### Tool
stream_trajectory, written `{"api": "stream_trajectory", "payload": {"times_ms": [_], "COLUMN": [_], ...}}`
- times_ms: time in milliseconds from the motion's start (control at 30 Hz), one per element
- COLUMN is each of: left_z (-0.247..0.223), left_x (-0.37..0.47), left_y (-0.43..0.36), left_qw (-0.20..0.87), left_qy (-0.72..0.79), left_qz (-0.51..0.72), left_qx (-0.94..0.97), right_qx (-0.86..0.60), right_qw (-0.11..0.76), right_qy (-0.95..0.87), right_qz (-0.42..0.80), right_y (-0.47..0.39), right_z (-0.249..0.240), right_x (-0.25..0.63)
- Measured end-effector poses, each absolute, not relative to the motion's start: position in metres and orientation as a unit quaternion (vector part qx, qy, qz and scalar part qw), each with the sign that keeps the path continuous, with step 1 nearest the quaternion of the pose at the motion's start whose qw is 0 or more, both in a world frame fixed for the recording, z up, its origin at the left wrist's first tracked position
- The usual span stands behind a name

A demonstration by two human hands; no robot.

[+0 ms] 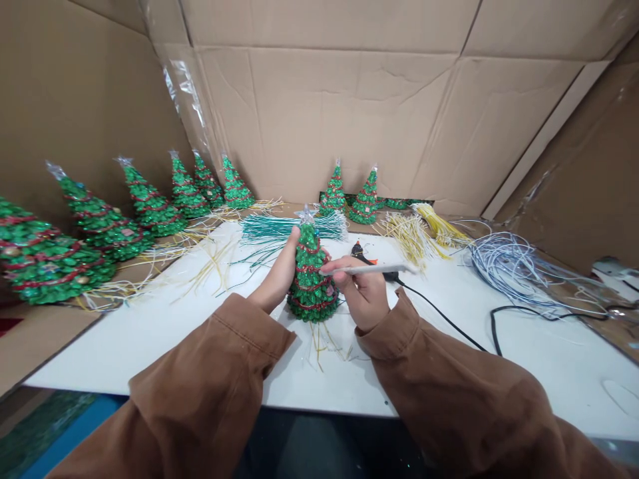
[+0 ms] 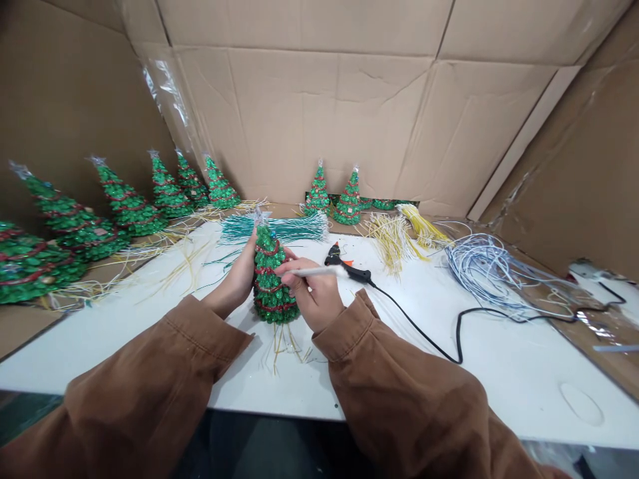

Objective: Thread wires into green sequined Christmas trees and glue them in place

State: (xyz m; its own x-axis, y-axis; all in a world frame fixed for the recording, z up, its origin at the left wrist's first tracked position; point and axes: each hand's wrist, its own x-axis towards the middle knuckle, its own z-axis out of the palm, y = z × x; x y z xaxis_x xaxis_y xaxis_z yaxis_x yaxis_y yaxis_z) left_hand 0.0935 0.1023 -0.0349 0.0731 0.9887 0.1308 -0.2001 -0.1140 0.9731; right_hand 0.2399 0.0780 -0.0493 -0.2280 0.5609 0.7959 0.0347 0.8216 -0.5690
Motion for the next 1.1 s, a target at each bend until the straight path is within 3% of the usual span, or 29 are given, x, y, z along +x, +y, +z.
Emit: {"api": "stream_trajectory", "payload": {"times_ms": [200,467,1100], "left_z": [-0.040,-0.036,-0.029], "left_x": [0.091,0.091,0.095], "left_y": [0.106,0.103,0.100], "left_qw": [0.549,0.574,0.575], "left_qy": [0.374,0.371,0.376], "left_qz": [0.554,0.529,0.525], "left_qx": [0.503,0.503,0.502], "right_qx": [-0.118,-0.218,-0.165], "right_qw": [0.566,0.580,0.550], "right_qy": [-0.801,-0.690,-0.620], "right_qz": [0.154,0.375,0.534], "right_y": [0.080,0.081,0.098], "right_z": [-0.048,-0.052,-0.052], "right_x": [0.242,0.238,0.239]}}
